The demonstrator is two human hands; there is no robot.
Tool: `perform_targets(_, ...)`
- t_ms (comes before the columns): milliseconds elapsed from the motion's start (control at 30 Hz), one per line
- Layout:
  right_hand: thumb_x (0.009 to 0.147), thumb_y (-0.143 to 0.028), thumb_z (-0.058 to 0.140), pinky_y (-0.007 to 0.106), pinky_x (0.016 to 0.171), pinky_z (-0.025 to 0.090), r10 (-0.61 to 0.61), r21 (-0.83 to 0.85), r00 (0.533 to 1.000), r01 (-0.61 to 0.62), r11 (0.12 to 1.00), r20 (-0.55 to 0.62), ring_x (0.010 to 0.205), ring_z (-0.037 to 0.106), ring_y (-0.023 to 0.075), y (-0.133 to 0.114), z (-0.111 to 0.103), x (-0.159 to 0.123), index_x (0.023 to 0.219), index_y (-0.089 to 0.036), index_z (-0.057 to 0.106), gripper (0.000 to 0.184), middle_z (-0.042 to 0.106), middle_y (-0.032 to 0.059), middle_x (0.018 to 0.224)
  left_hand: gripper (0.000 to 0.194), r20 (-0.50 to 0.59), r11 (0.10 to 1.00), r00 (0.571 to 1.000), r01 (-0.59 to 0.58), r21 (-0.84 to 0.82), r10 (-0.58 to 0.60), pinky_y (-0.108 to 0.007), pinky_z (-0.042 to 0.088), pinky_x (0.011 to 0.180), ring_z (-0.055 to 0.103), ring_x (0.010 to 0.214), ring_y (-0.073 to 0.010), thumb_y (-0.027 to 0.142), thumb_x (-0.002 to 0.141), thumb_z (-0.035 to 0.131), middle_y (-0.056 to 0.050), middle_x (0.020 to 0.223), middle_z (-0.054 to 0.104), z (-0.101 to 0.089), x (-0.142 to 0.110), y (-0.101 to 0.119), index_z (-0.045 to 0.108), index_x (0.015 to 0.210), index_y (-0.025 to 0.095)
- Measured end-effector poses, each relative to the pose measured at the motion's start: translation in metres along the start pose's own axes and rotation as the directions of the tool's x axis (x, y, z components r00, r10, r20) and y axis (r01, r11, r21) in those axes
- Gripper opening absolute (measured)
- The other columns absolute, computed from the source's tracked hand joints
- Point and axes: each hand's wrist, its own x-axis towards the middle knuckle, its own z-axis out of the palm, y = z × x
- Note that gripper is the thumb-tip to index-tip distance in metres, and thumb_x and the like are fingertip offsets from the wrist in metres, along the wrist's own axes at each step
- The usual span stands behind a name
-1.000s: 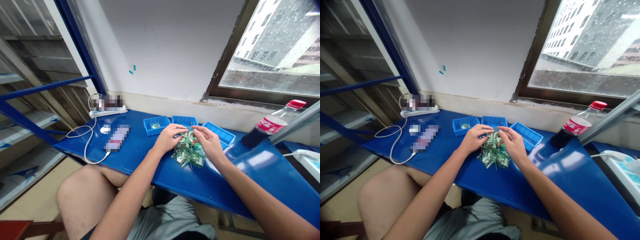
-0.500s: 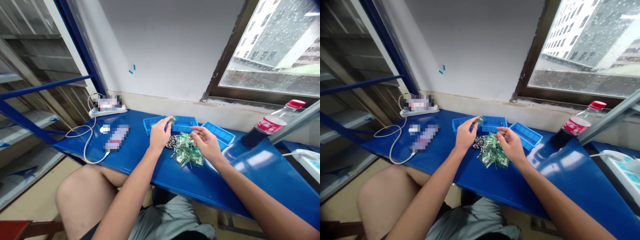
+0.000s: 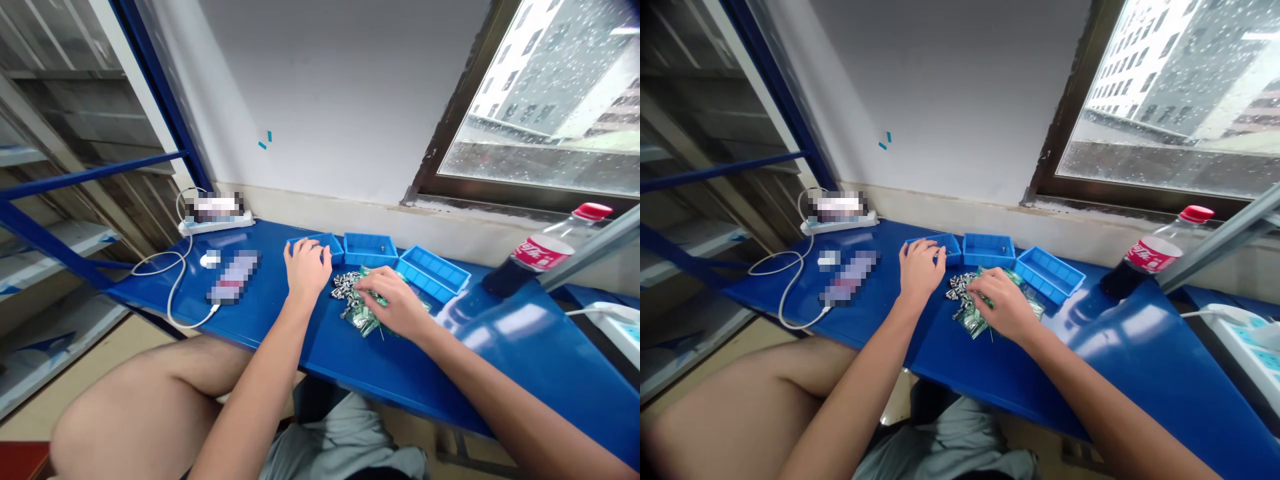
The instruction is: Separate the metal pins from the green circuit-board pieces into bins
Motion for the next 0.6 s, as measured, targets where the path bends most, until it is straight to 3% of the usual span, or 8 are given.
perform_targets(133,0.102,-0.020,0.062,0.059,0.101,0.056,-0.077,-0.001,0.994,0.078,0.997,0.078,0.118,0.062,0.0329,-0.010,0.008,0.004,0.121,-0.029,0.076,0.026,0.080,0.0075,0.115,0.028,-0.006,0.998,1.000,-0.003,-0.069,0.003,-0.069,0.028,0.121,0.060,0.123,-0.0356,0.033,0.103,0.057,-0.011,0.114,0.078,-0.001,0.000,0.000,0.079,0.089,0.023)
perform_targets(300,0.102,-0.017,0.063,0.058,0.100,0.055,-0.109,-0.081,0.978,0.125,0.989,0.179,0.123,0.060,0.0337,-0.010,0.015,0.004,0.114,-0.025,0.078,0.021,0.080,0.0086,0.110,0.027,-0.023,0.996,0.999,-0.024,-0.085,0.023,-0.064,0.032,0.120,0.061,0.121,-0.0339,0.033,0.103,0.057,-0.009,0.112,0.078,-0.006,0.001,0.004,0.078,0.089,0.024)
perform_targets(600,0.105,-0.018,0.059,0.052,0.099,0.055,-0.111,-0.096,0.982,0.127,0.987,0.151,0.118,0.062,0.0312,-0.016,0.015,0.009,0.119,-0.025,0.075,0.022,0.078,0.0083,0.109,0.030,0.052,0.991,0.996,-0.065,-0.116,0.071,-0.055,0.044,0.111,0.060,0.122,-0.0320,0.030,0.106,0.052,-0.010,0.114,0.077,-0.012,0.005,0.008,0.078,0.095,0.021)
